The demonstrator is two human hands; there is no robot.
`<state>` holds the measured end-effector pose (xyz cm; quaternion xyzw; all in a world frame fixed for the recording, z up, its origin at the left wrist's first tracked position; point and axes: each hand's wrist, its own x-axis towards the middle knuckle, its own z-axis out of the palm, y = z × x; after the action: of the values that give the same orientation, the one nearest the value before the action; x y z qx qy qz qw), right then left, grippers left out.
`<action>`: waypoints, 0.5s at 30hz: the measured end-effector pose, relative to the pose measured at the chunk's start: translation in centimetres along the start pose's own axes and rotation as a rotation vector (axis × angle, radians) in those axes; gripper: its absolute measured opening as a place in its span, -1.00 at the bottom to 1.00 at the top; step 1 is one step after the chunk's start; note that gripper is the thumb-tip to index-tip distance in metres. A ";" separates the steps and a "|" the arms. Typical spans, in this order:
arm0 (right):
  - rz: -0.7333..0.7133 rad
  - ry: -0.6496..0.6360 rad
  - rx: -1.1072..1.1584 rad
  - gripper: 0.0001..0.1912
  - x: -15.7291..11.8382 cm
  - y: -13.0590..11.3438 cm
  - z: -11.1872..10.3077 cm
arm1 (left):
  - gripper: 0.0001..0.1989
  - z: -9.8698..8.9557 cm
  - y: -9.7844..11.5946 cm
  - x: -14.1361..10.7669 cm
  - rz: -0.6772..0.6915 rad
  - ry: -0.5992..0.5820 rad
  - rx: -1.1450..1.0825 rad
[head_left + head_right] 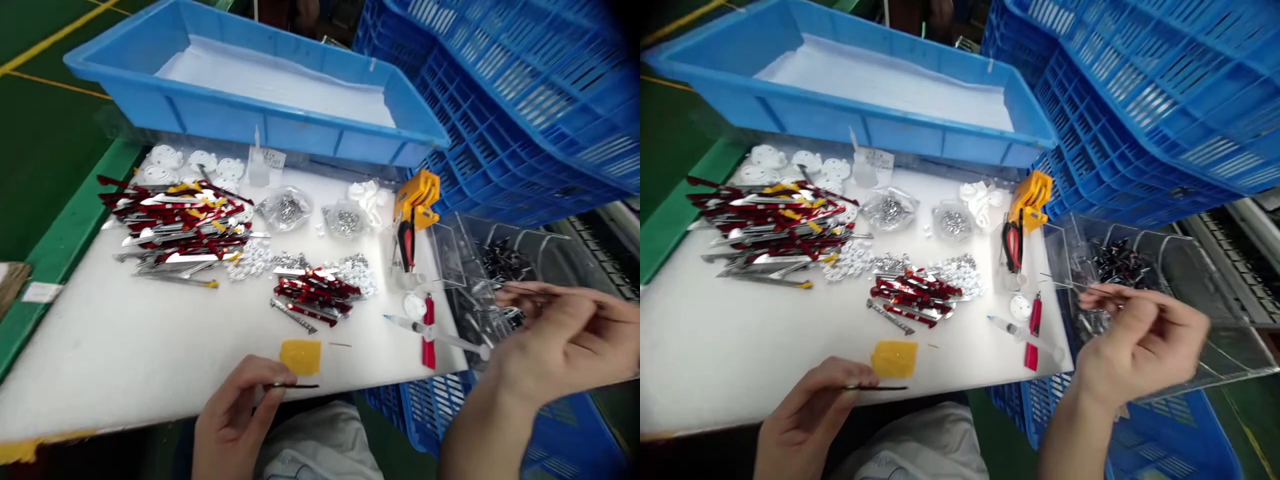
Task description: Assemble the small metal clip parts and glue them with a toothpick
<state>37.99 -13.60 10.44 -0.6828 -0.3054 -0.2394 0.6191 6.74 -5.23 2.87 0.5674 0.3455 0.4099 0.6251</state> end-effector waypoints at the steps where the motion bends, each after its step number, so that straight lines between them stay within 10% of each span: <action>1: -0.055 0.025 -0.004 -0.64 0.3 0.2 0.4 | -0.88 -0.1 -0.2 0.0 -0.002 -0.006 0.013; 15: 0.150 -0.172 -0.055 -0.82 -0.6 3.0 0.1 | -0.86 1.3 0.6 0.3 0.044 0.072 -0.069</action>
<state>39.78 -13.74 7.92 -0.7385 -0.2990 -0.1411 0.5877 7.94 -5.45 3.64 0.5380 0.3409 0.4556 0.6219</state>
